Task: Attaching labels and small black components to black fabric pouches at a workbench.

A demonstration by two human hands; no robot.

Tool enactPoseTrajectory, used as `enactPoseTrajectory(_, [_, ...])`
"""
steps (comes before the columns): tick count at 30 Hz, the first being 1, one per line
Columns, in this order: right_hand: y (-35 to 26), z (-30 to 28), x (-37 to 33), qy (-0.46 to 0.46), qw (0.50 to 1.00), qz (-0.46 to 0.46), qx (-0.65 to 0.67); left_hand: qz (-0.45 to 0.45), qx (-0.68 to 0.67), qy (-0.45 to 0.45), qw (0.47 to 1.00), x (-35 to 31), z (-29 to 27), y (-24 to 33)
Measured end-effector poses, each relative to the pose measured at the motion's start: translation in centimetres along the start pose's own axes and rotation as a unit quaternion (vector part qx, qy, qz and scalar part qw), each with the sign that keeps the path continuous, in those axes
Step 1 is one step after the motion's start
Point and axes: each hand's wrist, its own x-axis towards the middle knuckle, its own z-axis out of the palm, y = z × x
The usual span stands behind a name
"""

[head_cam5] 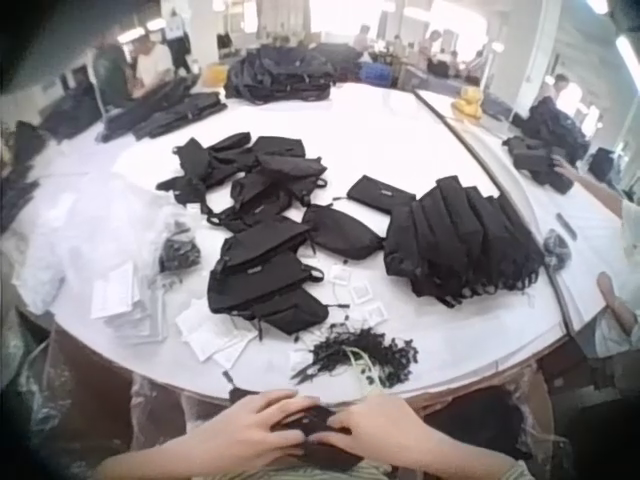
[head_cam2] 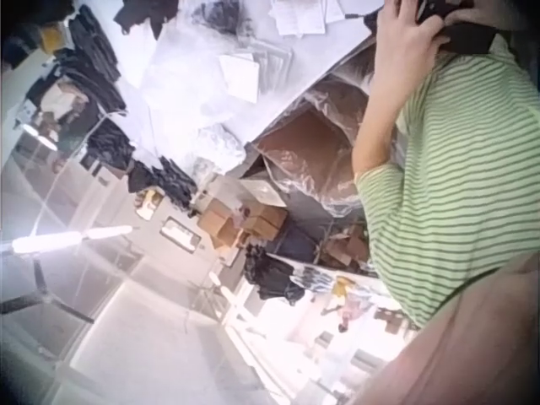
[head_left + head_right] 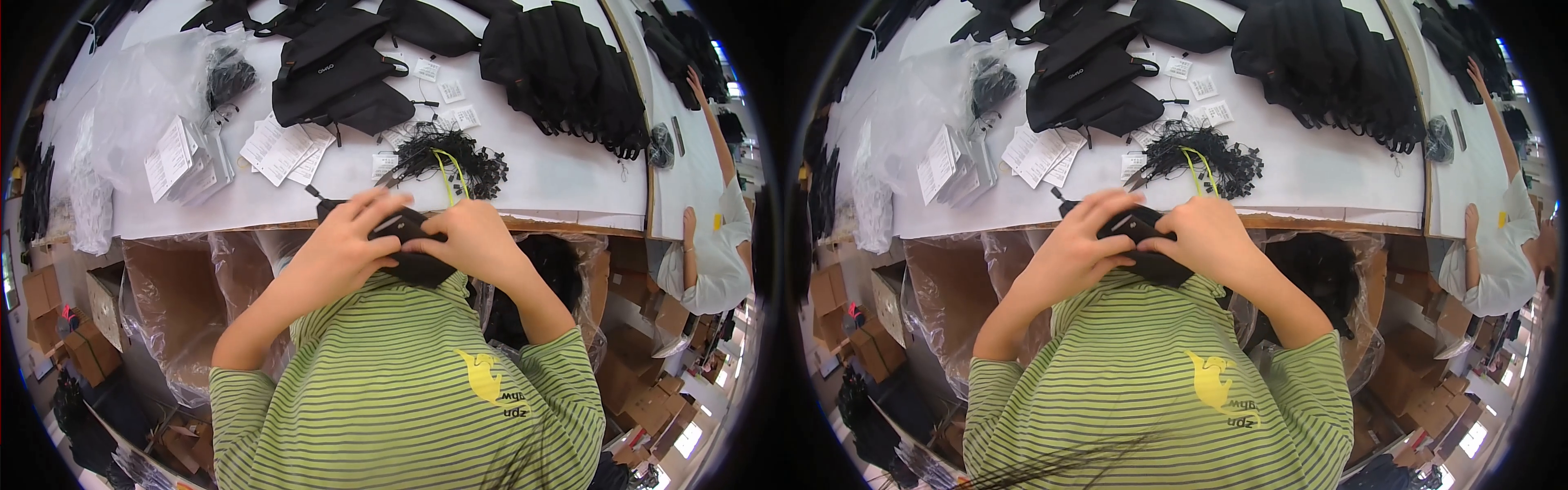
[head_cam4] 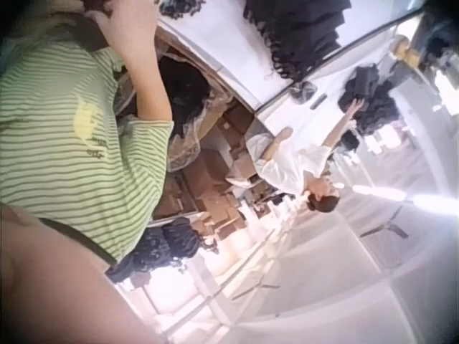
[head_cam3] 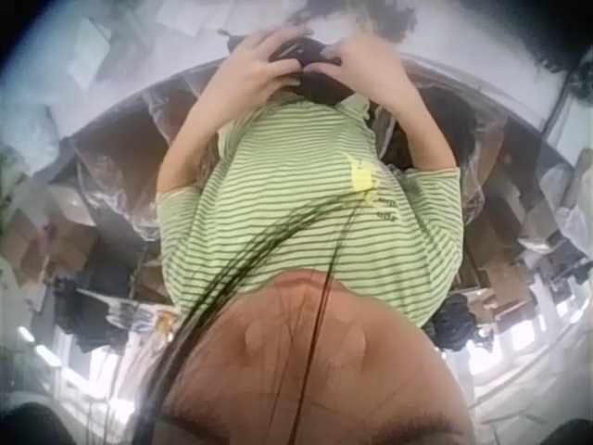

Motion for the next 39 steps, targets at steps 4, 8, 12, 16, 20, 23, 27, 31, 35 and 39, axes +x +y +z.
enactPoseTrajectory(4, [1.1, 2.0, -1.3, -0.004, 0.996, -0.012, 0.09, 0.001, -0.081, -0.16, 0.984, -0.5, 1.1, -1.8])
enactPoseTrajectory(8, [0.3, -0.3, -2.5, -0.058, 0.989, 0.045, 0.129, -0.136, -0.226, -0.274, 0.925, 1.3, -0.1, -4.3])
enactPoseTrajectory(12, [1.8, 2.2, -3.4, 0.026, 0.995, -0.006, 0.095, -0.177, -0.303, -0.089, 0.932, 2.8, 2.2, -8.5])
enactPoseTrajectory(16, [1.6, 2.4, -3.6, 0.046, 0.991, -0.038, 0.121, -0.172, 0.004, 0.026, 0.985, 3.3, 4.4, -11.2])
enactPoseTrajectory(20, [1.4, 2.0, -3.4, 0.068, 0.99, -0.09, 0.078, -0.181, -0.013, 0.014, 0.983, 3.3, 4.8, -12.3])
enactPoseTrajectory(23, [1.2, 1.3, -3.2, 0.087, 0.987, -0.129, 0.045, -0.262, -0.081, 0.036, 0.961, 3.3, 3.9, -11.8])
enactPoseTrajectory(27, [1.1, 0.2, -2.7, 0.101, 0.983, -0.153, -0.01, -0.253, -0.143, 0.137, 0.947, 3.1, 0.8, -8.2])
enactPoseTrajectory(31, [0.8, -0.9, -1.8, 0.153, 0.969, -0.185, -0.062, -0.116, -0.166, 0.177, 0.963, 1.4, -1.8, -3.3])
enactPoseTrajectory(35, [0.2, -1.3, -0.9, 0.216, 0.955, -0.193, -0.067, -0.075, 0.02, 0.201, 0.976, 0.8, -2.6, -2.1])
enactPoseTrajectory(39, [-1.2, -0.9, -0.3, 0.285, 0.939, -0.186, -0.046, -0.166, -0.239, 0.456, 0.841, -2.0, 1.1, -3.9])
